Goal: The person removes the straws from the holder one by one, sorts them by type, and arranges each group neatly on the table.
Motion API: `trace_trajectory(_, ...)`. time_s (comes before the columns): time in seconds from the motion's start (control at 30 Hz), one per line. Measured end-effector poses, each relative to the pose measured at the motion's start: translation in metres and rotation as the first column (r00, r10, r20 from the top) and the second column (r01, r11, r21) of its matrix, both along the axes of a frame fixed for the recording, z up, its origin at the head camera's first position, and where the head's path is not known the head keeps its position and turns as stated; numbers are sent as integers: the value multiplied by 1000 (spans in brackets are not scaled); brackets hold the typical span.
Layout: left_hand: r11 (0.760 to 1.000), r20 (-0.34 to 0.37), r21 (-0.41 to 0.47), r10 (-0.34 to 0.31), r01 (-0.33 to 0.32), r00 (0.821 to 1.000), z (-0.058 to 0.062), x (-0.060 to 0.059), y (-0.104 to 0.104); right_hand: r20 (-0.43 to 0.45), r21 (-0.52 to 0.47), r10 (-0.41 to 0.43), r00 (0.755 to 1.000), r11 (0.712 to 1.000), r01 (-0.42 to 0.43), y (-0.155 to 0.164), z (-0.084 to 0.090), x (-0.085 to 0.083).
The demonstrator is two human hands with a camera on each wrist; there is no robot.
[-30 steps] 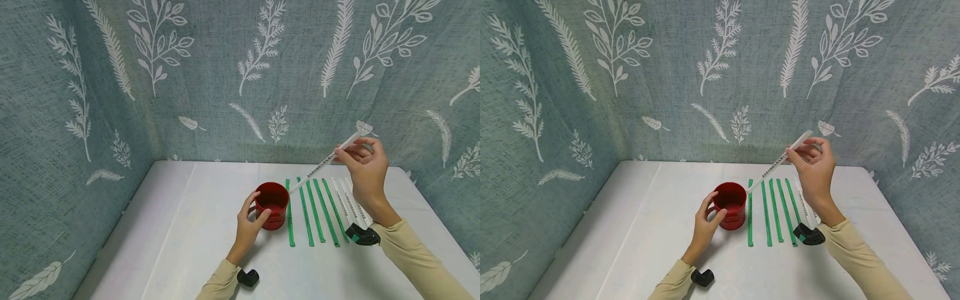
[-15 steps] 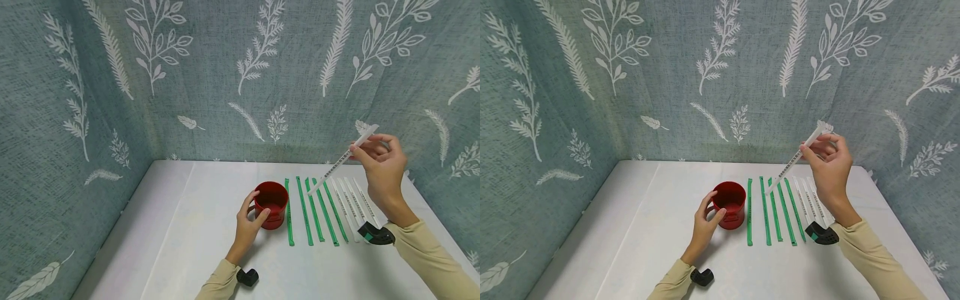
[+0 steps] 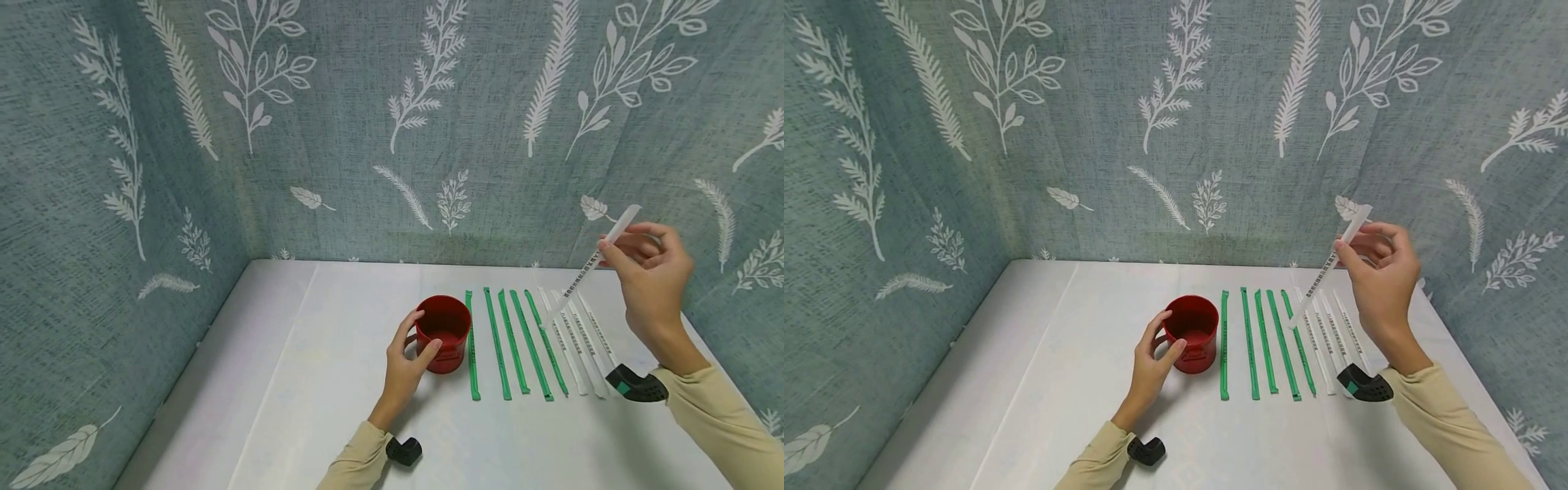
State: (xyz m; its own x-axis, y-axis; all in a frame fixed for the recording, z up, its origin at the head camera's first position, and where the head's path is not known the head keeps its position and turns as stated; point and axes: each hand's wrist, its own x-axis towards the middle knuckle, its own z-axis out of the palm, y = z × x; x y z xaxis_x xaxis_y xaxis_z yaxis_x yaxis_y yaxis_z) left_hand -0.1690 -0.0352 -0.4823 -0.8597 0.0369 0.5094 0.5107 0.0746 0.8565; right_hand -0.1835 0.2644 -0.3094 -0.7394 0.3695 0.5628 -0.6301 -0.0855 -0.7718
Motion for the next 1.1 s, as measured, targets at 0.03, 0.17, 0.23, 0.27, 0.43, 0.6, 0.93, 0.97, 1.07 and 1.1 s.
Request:
trace_trajectory(0.03, 1000, 6, 2, -2, 2, 1000, -1, 0, 0, -2, 0, -5, 1000, 1000, 5, 2, -1, 0)
trace_trajectory(0.17, 1000, -4, 0, -1, 1, 1000, 4, 3, 0, -4, 7, -35, 999, 999, 35, 10, -5, -1)
trace_trajectory(0.23, 1000, -7, -2, -5, 5, 1000, 10, 5, 1, 2, 20, -65, 998, 998, 65, 14, -8, -1)
trace_trajectory(0.27, 1000, -9, -5, -4, 4, 1000, 11, 6, 1, 10, 35, -85, 996, 996, 85, 16, -9, -1)
trace_trajectory(0.43, 1000, 1, -6, -4, 4, 1000, 12, 7, 1, 57, 159, -220, 974, 965, 208, 24, -15, -1)
trace_trajectory(0.6, 1000, 4, -5, -2, 2, 1000, 13, 6, 0, 101, 373, -395, 913, 866, 333, 30, -22, -5)
trace_trajectory(0.93, 1000, 6, -4, 7, -7, 1000, 16, 8, -3, 147, 615, -526, 838, 712, 339, 54, -50, -22)
trace_trajectory(0.97, 1000, 7, -3, 2, -2, 1000, 16, 8, -3, 143, 639, -531, 835, 694, 332, 57, -54, -23)
trace_trajectory(1.07, 1000, 18, -3, -12, 12, 1000, 15, 7, -3, 147, 700, -539, 829, 649, 298, 68, -64, -29)
trace_trajectory(1.1, 1000, 22, -1, -15, 15, 1000, 15, 7, -2, 163, 697, -532, 831, 658, 284, 74, -69, -33)
